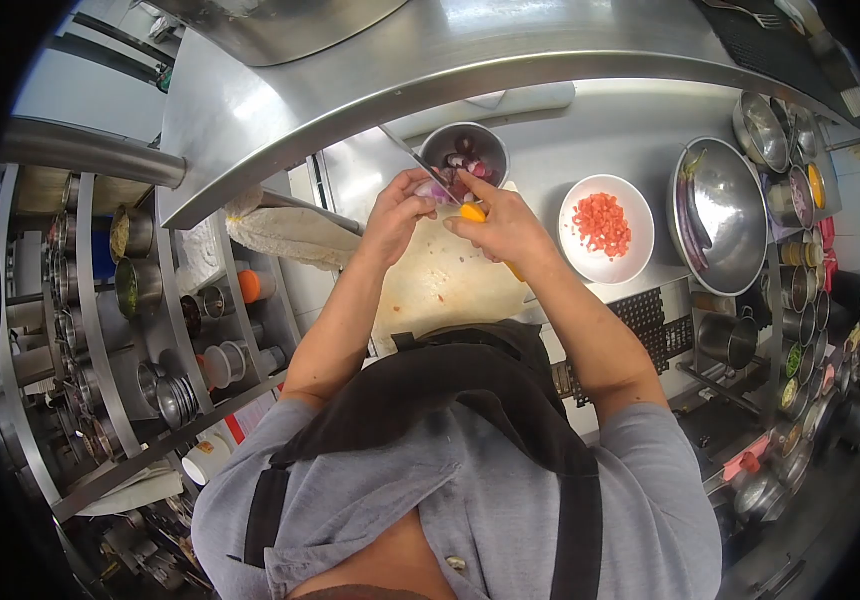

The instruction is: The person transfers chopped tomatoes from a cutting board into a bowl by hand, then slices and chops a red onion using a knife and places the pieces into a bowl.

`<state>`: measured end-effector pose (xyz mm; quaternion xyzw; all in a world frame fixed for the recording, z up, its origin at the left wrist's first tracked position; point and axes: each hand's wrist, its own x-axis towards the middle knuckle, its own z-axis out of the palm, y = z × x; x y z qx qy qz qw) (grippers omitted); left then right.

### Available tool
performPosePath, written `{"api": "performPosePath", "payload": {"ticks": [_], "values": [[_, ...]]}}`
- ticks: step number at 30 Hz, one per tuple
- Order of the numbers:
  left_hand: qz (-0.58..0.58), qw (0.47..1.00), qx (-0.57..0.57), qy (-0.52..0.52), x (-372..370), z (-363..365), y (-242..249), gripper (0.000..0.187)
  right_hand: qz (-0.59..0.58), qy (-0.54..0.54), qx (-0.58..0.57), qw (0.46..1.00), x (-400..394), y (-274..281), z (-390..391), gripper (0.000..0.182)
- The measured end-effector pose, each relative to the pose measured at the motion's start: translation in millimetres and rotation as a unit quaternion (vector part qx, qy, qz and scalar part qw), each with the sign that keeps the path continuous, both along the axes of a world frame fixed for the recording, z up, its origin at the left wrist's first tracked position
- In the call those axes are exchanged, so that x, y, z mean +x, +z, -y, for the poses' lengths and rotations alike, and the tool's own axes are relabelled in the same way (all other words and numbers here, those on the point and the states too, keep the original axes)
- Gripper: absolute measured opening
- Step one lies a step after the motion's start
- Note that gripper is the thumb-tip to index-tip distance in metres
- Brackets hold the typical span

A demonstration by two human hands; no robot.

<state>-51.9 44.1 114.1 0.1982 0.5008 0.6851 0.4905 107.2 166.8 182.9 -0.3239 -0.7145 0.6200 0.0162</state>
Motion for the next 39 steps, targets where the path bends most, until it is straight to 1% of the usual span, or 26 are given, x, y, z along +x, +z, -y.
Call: {"api": "performPosePath", "payload": {"ticks": [2, 5, 7, 8, 10, 12, 14, 15, 16, 17, 18, 20, 22, 24, 26, 29, 32, 34, 36, 38, 39], "values": [[-0.014, 1.000, 0.005, 0.000, -1, 0, 1, 0.044, 0.009, 0.000, 0.012, 1.000, -1, -2, 3, 0.075], [-0.021, 1.000, -0.005, 0.003, -1, 0, 0, 0.044, -0.003, 0.009, 0.014, 1.000, 0, -3, 5, 0.071], [-0.037, 0.999, -0.009, -0.013, -4, 2, -3, 0.045, -0.012, 0.039, -0.040, 0.998, -1, -6, 1, 0.067], [-0.053, 0.998, -0.013, -0.027, -5, 3, -4, 0.045, -0.013, 0.039, -0.040, 0.998, -2, -9, -2, 0.067], [-0.043, 0.999, -0.003, -0.027, -4, 4, -3, 0.046, -0.007, -0.002, -0.076, 0.997, -3, -20, -11, 0.064], [-0.033, 0.999, 0.006, -0.026, -4, 6, -1, 0.046, -0.014, -0.005, -0.090, 0.996, -3, -29, -16, 0.063], [0.031, 0.999, 0.026, -0.037, -6, 6, 1, 0.049, -0.020, -0.006, -0.102, 0.995, -3, -34, -17, 0.062], [0.031, 0.998, 0.027, -0.037, -6, 6, 1, 0.049, -0.029, -0.009, -0.105, 0.994, -4, -34, -14, 0.063], [0.074, 0.996, 0.045, -0.037, -7, 6, 2, 0.048, -0.038, -0.013, -0.108, 0.993, -4, -33, -12, 0.063], [0.118, 0.990, 0.063, -0.037, -7, 6, 2, 0.048, -0.037, -0.014, -0.108, 0.993, -3, -32, -11, 0.063], [0.118, 0.990, 0.062, -0.038, -7, 6, -1, 0.048, -0.036, -0.023, -0.112, 0.993, -3, -27, -10, 0.066], [0.174, 0.981, 0.082, -0.023, -8, 7, -9, 0.044, -0.036, -0.031, -0.116, 0.992, -2, -17, -9, 0.069], [0.173, 0.982, 0.081, -0.002, -6, 7, -10, 0.040, -0.049, -0.061, -0.109, 0.991, 3, -8, -5, 0.075], [0.174, 0.981, 0.080, 0.018, -3, 7, -9, 0.037, -0.061, -0.067, -0.121, 0.988, 9, -5, 3, 0.077], [0.179, 0.981, 0.073, 0.033, 0, 5, -8, 0.029, -0.073, -0.076, -0.131, 0.986, 10, -7, 6, 0.079], [0.156, 0.985, 0.076, 0.003, 2, 1, -14, 0.024, -0.051, -0.042, -0.130, 0.989, 7, -15, 11, 0.078], [0.133, 0.988, 0.077, -0.012, 4, 3, -16, 0.025, -0.043, -0.028, -0.164, 0.985, 4, -16, 11, 0.075], [0.125, 0.989, 0.076, -0.014, 3, 5, -15, 0.027, -0.045, -0.017, -0.192, 0.980, 4, -20, 10, 0.067], [0.117, 0.990, 0.077, -0.019, 5, 4, -12, 0.029, -0.045, -0.017, -0.184, 0.982, 5, -20, 10, 0.066], [0.105, 0.992, 0.055, 0.039, 10, 3, -8, 0.031, -0.044, -0.014, -0.177, 0.983, 4, -20, 10, 0.064], [0.106, 0.992, 0.055, 0.041, 8, 3, -7, 0.031, -0.046, -0.008, -0.167, 0.985, 4, -19, 10, 0.065]]}}
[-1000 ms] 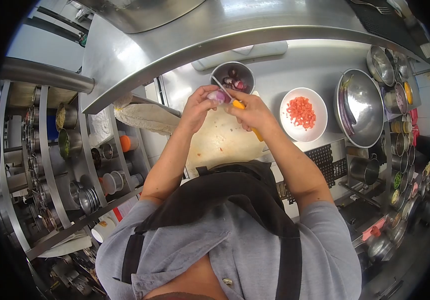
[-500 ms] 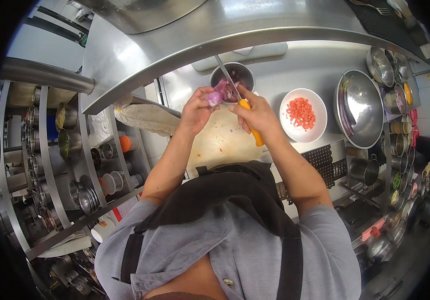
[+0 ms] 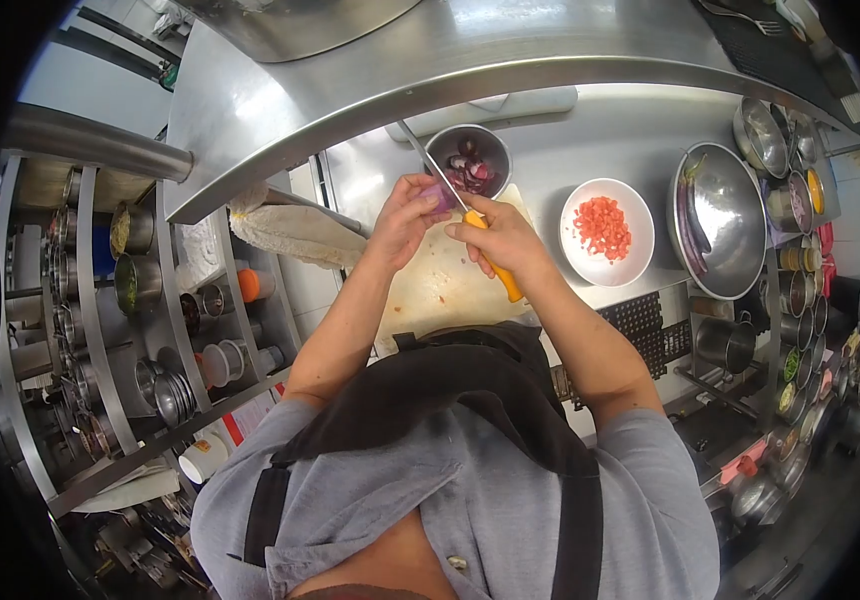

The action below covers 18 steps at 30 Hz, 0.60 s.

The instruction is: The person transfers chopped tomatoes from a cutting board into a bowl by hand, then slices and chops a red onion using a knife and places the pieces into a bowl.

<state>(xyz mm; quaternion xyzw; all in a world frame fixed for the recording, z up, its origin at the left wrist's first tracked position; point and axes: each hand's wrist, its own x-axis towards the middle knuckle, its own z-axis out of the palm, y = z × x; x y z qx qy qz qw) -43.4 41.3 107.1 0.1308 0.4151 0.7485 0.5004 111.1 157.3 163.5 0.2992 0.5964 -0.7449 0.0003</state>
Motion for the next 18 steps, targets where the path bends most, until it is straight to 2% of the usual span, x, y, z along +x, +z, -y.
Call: {"api": "performPosePath", "payload": {"ticks": [2, 6, 8, 11, 14, 18], "values": [[0.006, 0.998, -0.051, -0.046, -4, -2, 1, 0.037, -0.002, 0.006, 0.010, 1.000, 0, 2, -2, 0.067], [-0.017, 0.995, -0.084, -0.042, -6, -5, -5, 0.039, 0.003, -0.007, 0.023, 1.000, 1, 4, -8, 0.063], [0.002, 0.999, -0.040, 0.002, -8, -5, -10, 0.039, 0.000, -0.018, 0.020, 1.000, 0, -1, -15, 0.062], [0.033, 0.999, -0.001, 0.004, -7, -4, -10, 0.039, 0.012, -0.046, 0.009, 0.999, -5, -16, -28, 0.054], [0.057, 0.998, 0.022, -0.002, -9, -1, -14, 0.040, 0.033, -0.056, 0.046, 0.997, -12, -25, -30, 0.054], [0.084, 0.996, 0.041, 0.003, -12, 3, -18, 0.042, 0.033, -0.052, 0.033, 0.998, -18, -26, -27, 0.059]]}}
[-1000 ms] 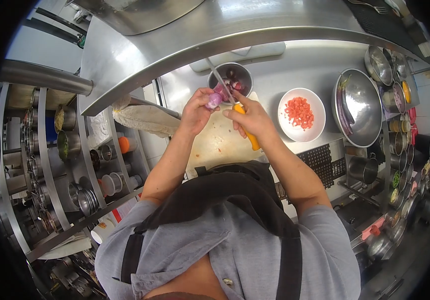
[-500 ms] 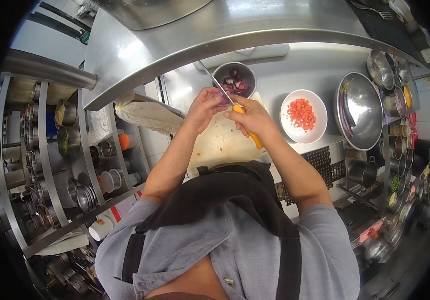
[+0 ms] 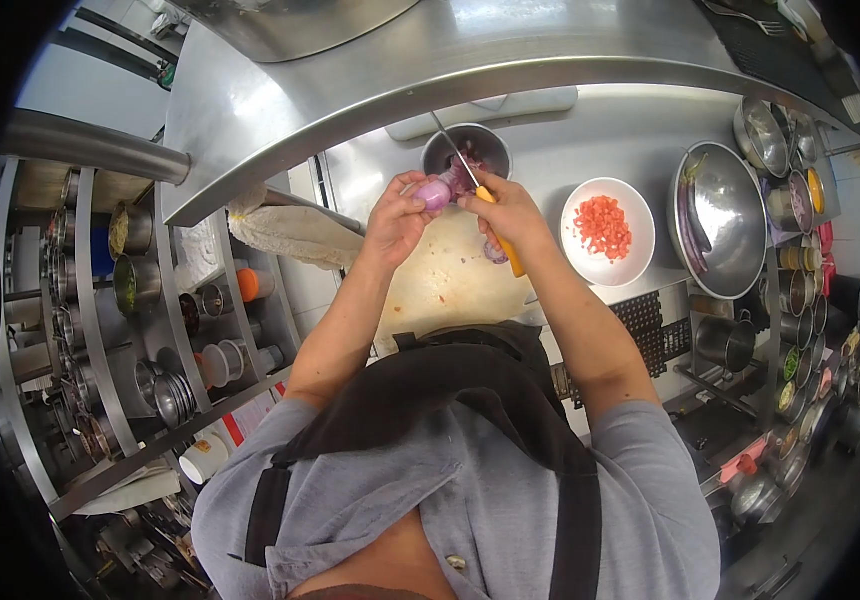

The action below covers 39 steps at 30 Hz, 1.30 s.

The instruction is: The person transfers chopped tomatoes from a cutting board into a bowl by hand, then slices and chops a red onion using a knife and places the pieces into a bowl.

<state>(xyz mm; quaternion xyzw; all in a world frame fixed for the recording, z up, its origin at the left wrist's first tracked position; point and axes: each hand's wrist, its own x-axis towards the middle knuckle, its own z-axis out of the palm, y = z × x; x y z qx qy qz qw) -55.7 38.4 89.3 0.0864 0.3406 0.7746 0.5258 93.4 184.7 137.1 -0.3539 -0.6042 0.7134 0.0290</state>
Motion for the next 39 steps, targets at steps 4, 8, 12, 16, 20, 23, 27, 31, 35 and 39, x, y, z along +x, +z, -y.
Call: {"api": "performPosePath", "payload": {"ticks": [4, 8, 12, 16, 20, 23, 27, 31, 35, 39], "values": [[0.079, 0.996, 0.039, -0.001, -7, 6, -8, 0.044, 0.009, -0.019, 0.029, 0.999, 1, 3, 4, 0.068], [0.058, 0.998, 0.014, 0.028, -9, 4, -14, 0.043, -0.017, -0.042, 0.007, 0.999, 10, 18, 15, 0.072], [0.033, 0.999, 0.005, 0.033, -4, -2, -8, 0.042, -0.042, -0.016, -0.038, 0.998, 13, 23, 27, 0.071], [0.007, 1.000, 0.022, 0.008, 3, -4, -4, 0.045, -0.043, 0.002, -0.042, 0.998, 7, 33, 33, 0.061], [-0.030, 0.999, 0.005, 0.011, 3, -2, 6, 0.040, -0.040, 0.022, -0.036, 0.998, 8, 30, 28, 0.053], [-0.053, 0.994, -0.092, -0.005, 4, -6, 15, 0.033, -0.046, 0.024, -0.034, 0.998, 8, 32, 29, 0.055], [-0.115, 0.983, -0.136, -0.043, 5, -10, 10, 0.031, -0.044, 0.028, -0.031, 0.998, 9, 31, 23, 0.058], [-0.111, 0.988, -0.108, -0.012, 1, -9, 1, 0.034, -0.030, 0.009, -0.008, 0.999, 10, 22, 10, 0.062], [-0.089, 0.993, -0.074, 0.025, 2, -8, 7, 0.034, -0.042, -0.006, 0.001, 0.999, 11, 15, 1, 0.064], [-0.116, 0.984, -0.128, 0.035, 5, -13, 8, 0.034, -0.024, 0.019, -0.018, 0.999, 9, 36, 16, 0.068]]}}
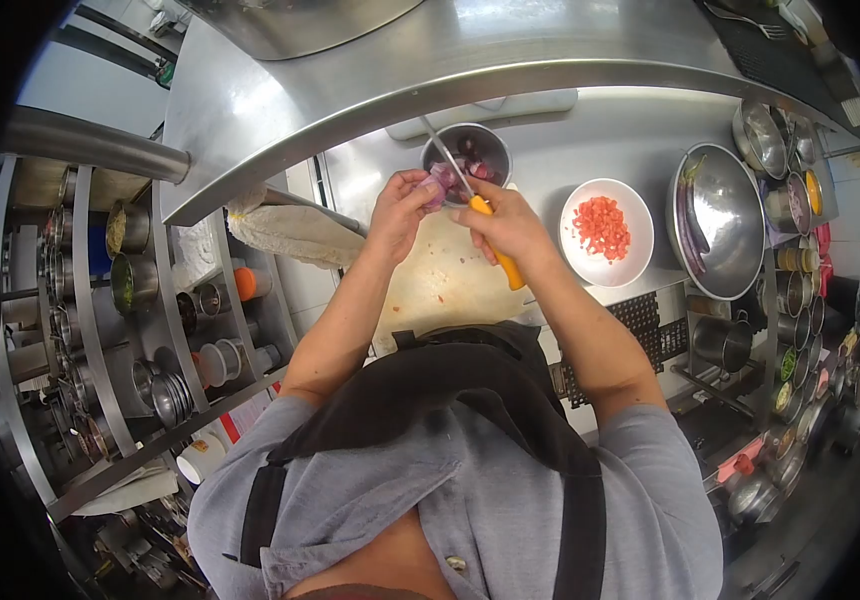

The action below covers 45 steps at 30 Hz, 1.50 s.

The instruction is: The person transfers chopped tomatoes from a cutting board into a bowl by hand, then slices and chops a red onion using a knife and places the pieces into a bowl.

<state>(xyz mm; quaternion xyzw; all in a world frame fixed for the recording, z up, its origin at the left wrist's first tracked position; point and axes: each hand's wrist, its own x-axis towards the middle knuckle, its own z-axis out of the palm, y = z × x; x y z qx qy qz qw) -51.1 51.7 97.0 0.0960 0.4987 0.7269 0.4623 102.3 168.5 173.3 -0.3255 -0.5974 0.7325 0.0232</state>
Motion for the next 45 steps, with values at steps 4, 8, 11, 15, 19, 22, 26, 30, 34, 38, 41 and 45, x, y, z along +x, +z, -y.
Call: {"api": "performPosePath", "payload": {"ticks": [4, 8, 11, 15, 19, 22, 26, 30, 34, 38, 41, 45], "values": [[-0.025, 1.000, 0.003, 0.000, 8, -1, 2, 0.036, -0.009, 0.014, 0.011, 1.000, -7, -8, 9, 0.070], [-0.042, 0.999, 0.011, -0.018, 3, 5, -10, 0.037, -0.006, 0.017, -0.001, 1.000, -8, -10, 5, 0.067], [0.022, 0.999, 0.049, 0.001, 3, 7, -10, 0.036, 0.007, 0.008, -0.003, 1.000, -8, -12, 1, 0.064], [0.086, 0.987, 0.132, 0.013, -1, 13, -5, 0.035, -0.004, -0.020, 0.008, 1.000, -7, -29, -11, 0.063], [0.095, 0.992, 0.085, 0.009, -7, 14, -4, 0.034, 0.006, -0.007, 0.038, 0.999, -9, -18, -10, 0.063], [0.064, 0.997, 0.030, 0.011, -6, 5, -7, 0.034, 0.024, 0.018, 0.064, 0.997, -16, -5, -2, 0.065], [-0.016, 1.000, -0.009, -0.002, 2, 1, 2, 0.034, 0.019, 0.046, 0.029, 0.998, -21, 1, 6, 0.067], [-0.027, 0.999, 0.019, 0.003, -1, 5, -7, 0.039, 0.013, 0.041, 0.017, 0.999, -16, -6, 4, 0.065], [0.017, 0.997, 0.069, 0.001, -4, 10, -13, 0.040, 0.018, 0.040, 0.039, 0.998, -14, -16, 2, 0.063], [0.077, 0.989, 0.128, -0.009, -1, 16, -1, 0.040, 0.021, -0.008, 0.034, 0.999, -13, -32, -12, 0.062], [0.109, 0.983, 0.145, -0.011, 0, 15, 14, 0.038, 0.009, 0.008, 0.025, 1.000, -13, -16, -13, 0.061], [0.130, 0.989, 0.067, -0.018, -9, 12, -2, 0.036, -0.005, 0.009, 0.031, 0.999, -17, 3, -10, 0.061]]}}
